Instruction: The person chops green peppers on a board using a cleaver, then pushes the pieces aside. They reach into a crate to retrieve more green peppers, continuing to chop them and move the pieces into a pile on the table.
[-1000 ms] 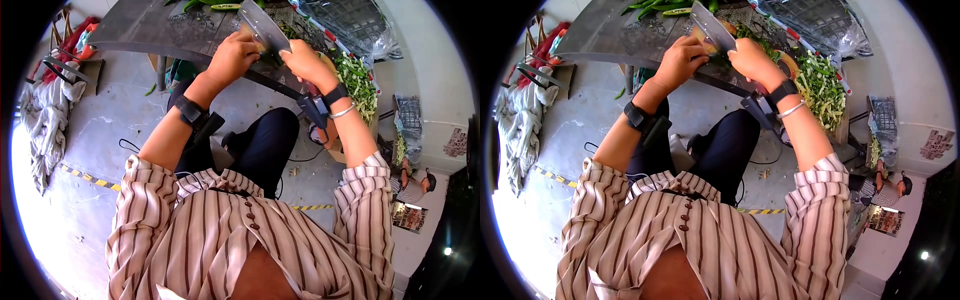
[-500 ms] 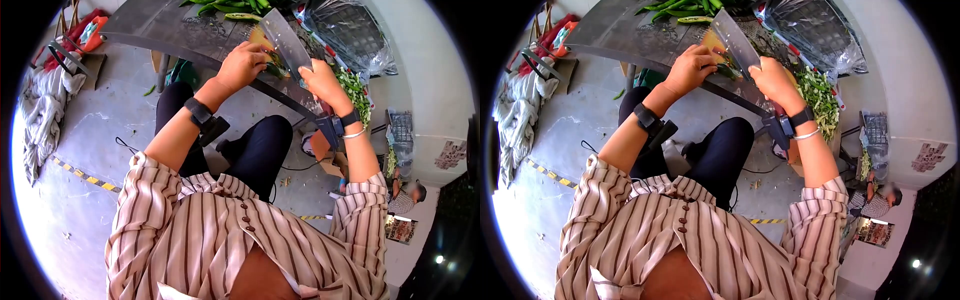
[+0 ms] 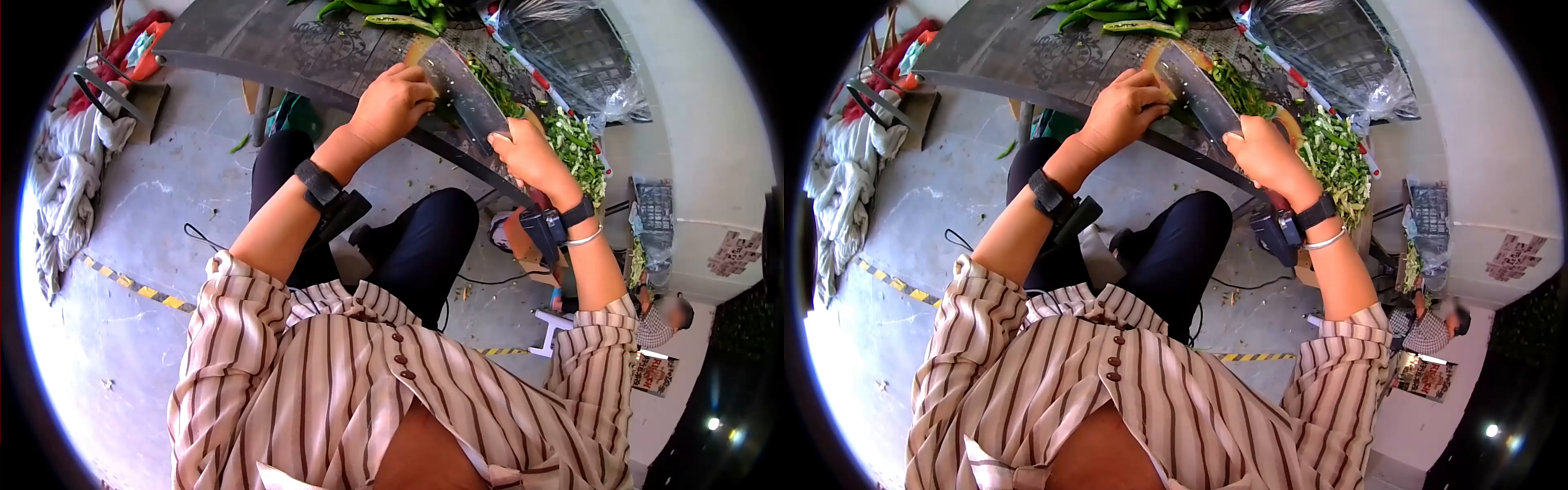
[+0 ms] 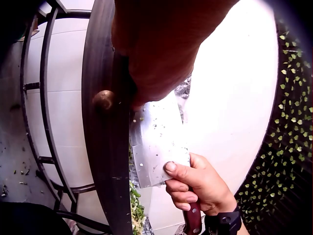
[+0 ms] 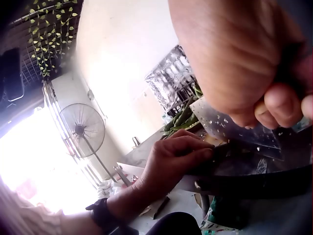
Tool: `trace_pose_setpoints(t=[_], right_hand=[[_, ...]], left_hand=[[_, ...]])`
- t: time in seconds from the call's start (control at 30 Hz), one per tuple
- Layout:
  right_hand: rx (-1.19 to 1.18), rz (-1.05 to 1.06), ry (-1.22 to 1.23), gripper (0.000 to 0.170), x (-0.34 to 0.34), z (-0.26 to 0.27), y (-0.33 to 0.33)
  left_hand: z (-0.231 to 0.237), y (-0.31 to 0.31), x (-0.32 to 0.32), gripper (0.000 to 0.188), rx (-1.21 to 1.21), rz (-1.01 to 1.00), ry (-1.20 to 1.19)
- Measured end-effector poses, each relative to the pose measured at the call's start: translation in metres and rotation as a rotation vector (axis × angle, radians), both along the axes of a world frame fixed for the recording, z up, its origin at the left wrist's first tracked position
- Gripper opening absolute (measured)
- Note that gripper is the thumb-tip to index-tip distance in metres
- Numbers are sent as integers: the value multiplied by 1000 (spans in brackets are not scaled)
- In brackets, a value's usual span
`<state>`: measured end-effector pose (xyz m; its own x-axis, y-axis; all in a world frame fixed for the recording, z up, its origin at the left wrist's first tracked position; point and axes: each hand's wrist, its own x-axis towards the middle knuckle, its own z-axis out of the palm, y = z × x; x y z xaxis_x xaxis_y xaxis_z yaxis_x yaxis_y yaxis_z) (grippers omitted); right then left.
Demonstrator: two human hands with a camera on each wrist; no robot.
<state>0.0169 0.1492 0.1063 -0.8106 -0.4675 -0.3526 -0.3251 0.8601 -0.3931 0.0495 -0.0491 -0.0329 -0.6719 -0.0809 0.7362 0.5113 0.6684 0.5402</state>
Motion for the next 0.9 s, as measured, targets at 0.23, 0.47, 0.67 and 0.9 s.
trace_pose_setpoints(t=[0.23,0.47,0.67,0.9], right_hand=[[16,-32,-67,22,-3,1,-1],[11,16,6,26,-14,-5,-17],[122,110,229,31,-5,3,-37],[-20,83,126,28,-26,-20,-26]], left_hand=[[1,1,2,10,5,13,-18],[2,0,1,9,0,-19,4],[4,-3,1,8,4,-29,11],[9,-3,1,11,25,-37,-37]])
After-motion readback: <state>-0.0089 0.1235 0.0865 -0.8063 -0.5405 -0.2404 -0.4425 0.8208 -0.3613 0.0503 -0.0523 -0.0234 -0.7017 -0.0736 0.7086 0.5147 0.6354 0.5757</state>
